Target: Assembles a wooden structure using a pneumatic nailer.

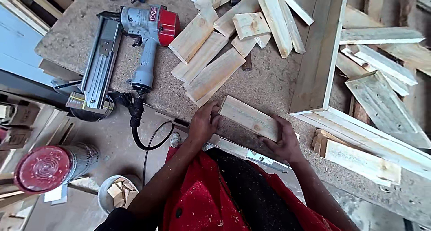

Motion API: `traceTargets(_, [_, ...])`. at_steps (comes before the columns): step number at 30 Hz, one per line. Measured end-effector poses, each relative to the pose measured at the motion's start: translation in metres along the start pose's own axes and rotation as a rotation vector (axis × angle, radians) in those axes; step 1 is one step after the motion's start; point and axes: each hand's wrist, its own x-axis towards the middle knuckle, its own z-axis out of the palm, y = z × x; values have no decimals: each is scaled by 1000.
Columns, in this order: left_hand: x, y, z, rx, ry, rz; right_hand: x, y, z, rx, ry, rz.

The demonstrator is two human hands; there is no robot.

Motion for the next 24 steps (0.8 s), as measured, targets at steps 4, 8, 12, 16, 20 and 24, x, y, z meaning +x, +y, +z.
traceTargets(4, [3, 3, -4, -62, -20, -36, 0, -4, 1, -15, -2, 4])
traceTargets(8, [4, 7, -5, -134, -60, -87, -1, -7, 0, -41, 2, 14])
traceTargets(12, [6, 10, -1, -217, -80, -150, -2, -8, 1, -31, -2, 32])
traceTargets(16, [12, 12, -1, -210, -61, -185, -4, -8, 2, -38, 10, 54])
traceTargets(20, [22, 15, -8, -196, -114, -254, 3, -10, 2, -10, 12, 10])
traceTargets(24, [24, 21, -12, -178, -166, -244, 6, -15, -9, 50, -54, -34])
